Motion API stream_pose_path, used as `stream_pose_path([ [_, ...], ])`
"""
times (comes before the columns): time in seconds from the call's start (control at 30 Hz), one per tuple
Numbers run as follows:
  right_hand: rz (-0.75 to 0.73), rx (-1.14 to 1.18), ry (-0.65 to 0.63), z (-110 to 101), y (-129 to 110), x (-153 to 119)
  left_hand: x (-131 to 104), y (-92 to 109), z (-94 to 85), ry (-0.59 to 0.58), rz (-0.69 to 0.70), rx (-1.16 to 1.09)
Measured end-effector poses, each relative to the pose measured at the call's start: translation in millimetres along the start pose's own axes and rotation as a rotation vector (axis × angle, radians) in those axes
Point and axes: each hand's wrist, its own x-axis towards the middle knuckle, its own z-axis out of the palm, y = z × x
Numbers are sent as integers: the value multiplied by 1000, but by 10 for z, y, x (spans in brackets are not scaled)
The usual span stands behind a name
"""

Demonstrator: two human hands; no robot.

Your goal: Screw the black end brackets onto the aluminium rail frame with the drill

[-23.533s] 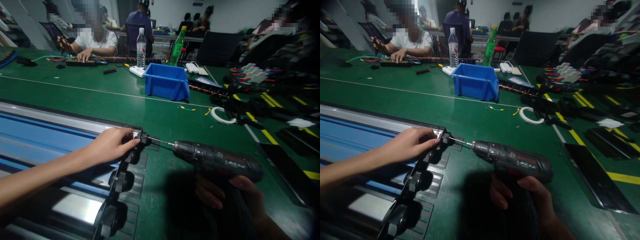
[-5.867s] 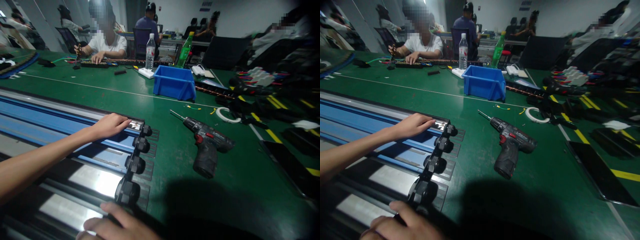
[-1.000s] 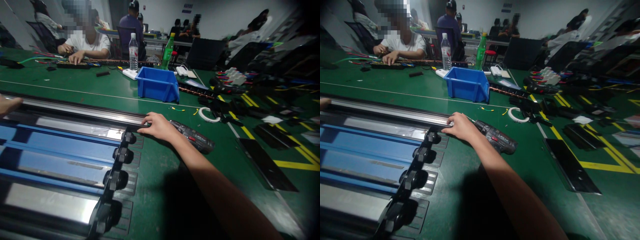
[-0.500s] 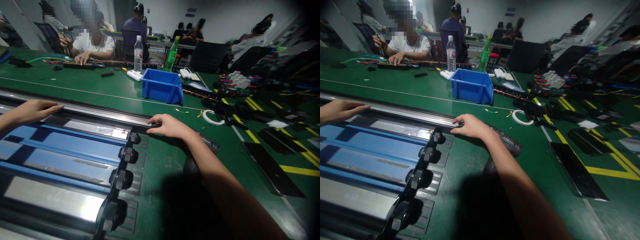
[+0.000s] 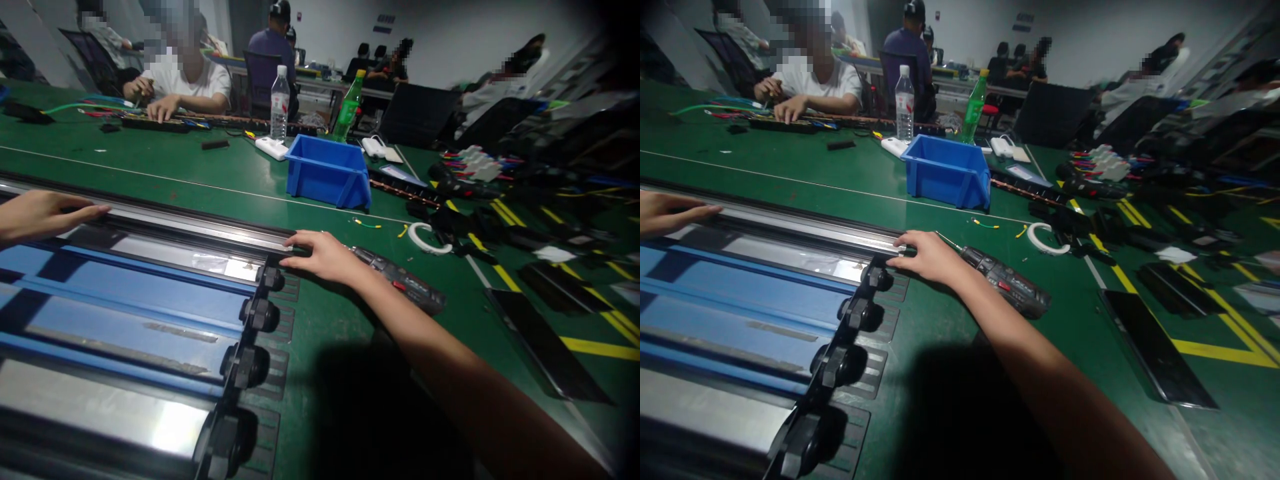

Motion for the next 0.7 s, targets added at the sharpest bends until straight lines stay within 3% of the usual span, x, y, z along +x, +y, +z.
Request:
stream_pose_path([
  [0.1,-6,-9,17,35,-19,10,47,-96,34,-71,-92,-26],
  [0.33,-3,-29,32,112,-68,38,132,-264,110,-90,-145,-45],
  [0.7,7,-40,34,188,-81,26,126,-257,124,-89,-150,-78],
])
